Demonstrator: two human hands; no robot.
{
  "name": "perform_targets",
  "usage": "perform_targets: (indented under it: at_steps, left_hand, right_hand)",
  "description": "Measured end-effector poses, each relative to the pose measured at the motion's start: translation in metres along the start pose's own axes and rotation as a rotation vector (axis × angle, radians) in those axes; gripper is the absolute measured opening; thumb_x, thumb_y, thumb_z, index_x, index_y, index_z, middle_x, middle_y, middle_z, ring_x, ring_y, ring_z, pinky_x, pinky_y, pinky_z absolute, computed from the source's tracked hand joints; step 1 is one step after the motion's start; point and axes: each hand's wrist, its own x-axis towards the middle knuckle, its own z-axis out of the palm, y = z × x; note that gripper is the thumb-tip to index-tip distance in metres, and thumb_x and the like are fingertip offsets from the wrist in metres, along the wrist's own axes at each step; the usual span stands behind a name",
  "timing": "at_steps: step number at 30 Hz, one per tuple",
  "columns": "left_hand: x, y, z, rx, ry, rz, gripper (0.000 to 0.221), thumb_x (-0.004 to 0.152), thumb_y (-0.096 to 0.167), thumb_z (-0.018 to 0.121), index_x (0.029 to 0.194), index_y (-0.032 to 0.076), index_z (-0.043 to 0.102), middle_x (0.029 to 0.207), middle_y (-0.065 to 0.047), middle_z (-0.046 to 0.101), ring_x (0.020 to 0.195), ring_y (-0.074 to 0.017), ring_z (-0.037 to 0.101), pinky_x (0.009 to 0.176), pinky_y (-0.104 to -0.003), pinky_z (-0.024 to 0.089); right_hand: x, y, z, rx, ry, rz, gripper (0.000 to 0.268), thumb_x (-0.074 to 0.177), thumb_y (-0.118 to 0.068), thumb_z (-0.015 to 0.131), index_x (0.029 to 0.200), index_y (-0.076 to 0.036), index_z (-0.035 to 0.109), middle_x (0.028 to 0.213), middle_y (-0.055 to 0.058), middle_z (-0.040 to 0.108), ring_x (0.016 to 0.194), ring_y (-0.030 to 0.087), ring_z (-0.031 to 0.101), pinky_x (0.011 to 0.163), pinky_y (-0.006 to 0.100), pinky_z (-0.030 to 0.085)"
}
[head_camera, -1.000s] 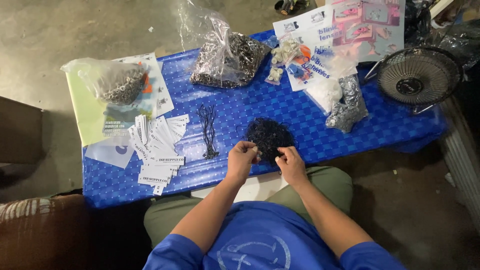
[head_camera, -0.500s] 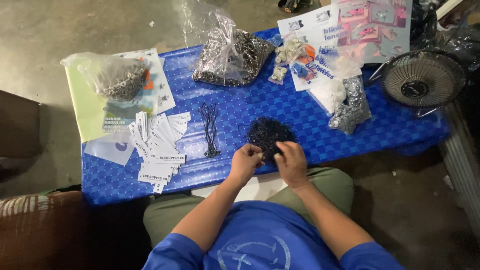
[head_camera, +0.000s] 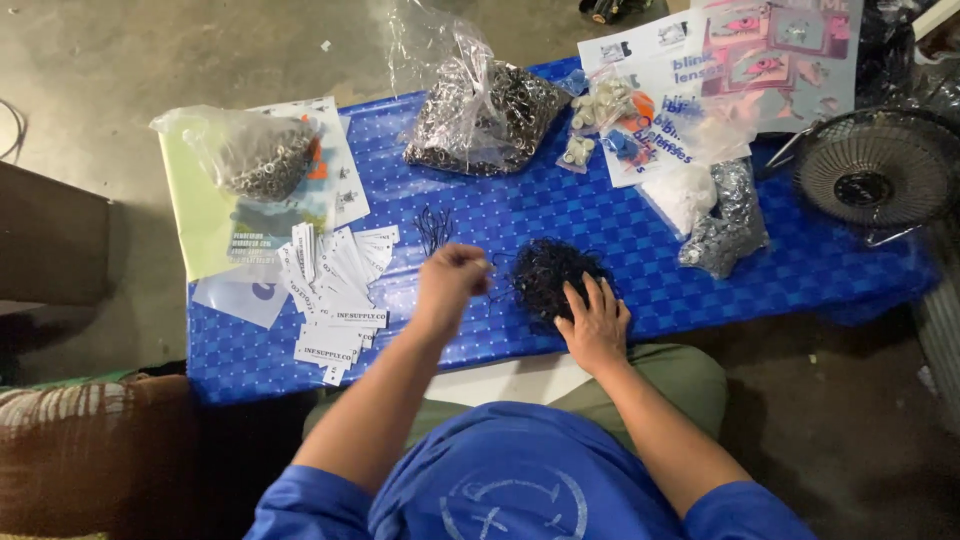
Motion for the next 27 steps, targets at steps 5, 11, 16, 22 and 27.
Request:
perform_targets:
  at_steps: [5,11,16,22,27]
  left_hand:
    - [0.077,0.007,-0.037,0.103,0.112,0.158,0.015,0.084,-0.001,0.067,0.098,-0.003,0.069,0.077,-0.017,0.070,0.057,-0.0192,0.069,0.052,-0.032,0.060]
    - [0.117,0.033,-0.054,0.095,0.250,0.251,0.017,0.087,0.000,0.065,0.103,-0.005,0.064,0.088,-0.016,0.067,0.067,-0.0166,0.069,0.057,-0.026,0.061]
    - [0.151,-0.065,-0.081,0.546,0.408,0.188,0.018,0.076,0.011,0.069,0.092,0.011,0.076,0.078,-0.010,0.073,0.075,-0.0279,0.074,0.070,-0.043,0.057]
    - [0.106,-0.136,-0.080,0.741,0.332,-0.149,0.025,0.083,0.024,0.068,0.104,0.016,0.078,0.088,-0.007,0.078,0.092,-0.0290,0.075,0.084,-0.043,0.058]
    - [0.085,-0.149,-0.078,0.745,0.318,-0.147,0.020,0.089,0.022,0.067,0.105,0.012,0.074,0.096,-0.017,0.076,0.104,-0.0392,0.071,0.090,-0.049,0.056]
  right_hand:
    - [0.002,-0.001,0.001,-0.054,-0.004,-0.005,0.059,0.103,-0.046,0.053,0.155,-0.026,0.036,0.162,0.010,0.026,0.151,0.038,0.024,0.113,0.067,0.023]
    - [0.005,-0.003,-0.006,-0.078,-0.152,0.039,0.063,0.104,-0.049,0.048,0.159,-0.028,0.027,0.165,0.010,0.016,0.154,0.038,0.015,0.115,0.066,0.018]
    - [0.006,-0.001,-0.004,-0.100,-0.189,0.045,0.063,0.104,-0.050,0.046,0.160,-0.028,0.025,0.166,0.011,0.016,0.154,0.038,0.014,0.115,0.066,0.017]
    - [0.003,0.004,0.001,-0.081,-0.150,0.021,0.065,0.103,-0.053,0.045,0.160,-0.029,0.026,0.167,0.009,0.014,0.154,0.037,0.014,0.116,0.064,0.016]
    - [0.003,0.003,0.001,-0.051,-0.139,0.011,0.064,0.104,-0.051,0.046,0.160,-0.026,0.027,0.168,0.011,0.012,0.155,0.040,0.011,0.115,0.066,0.014]
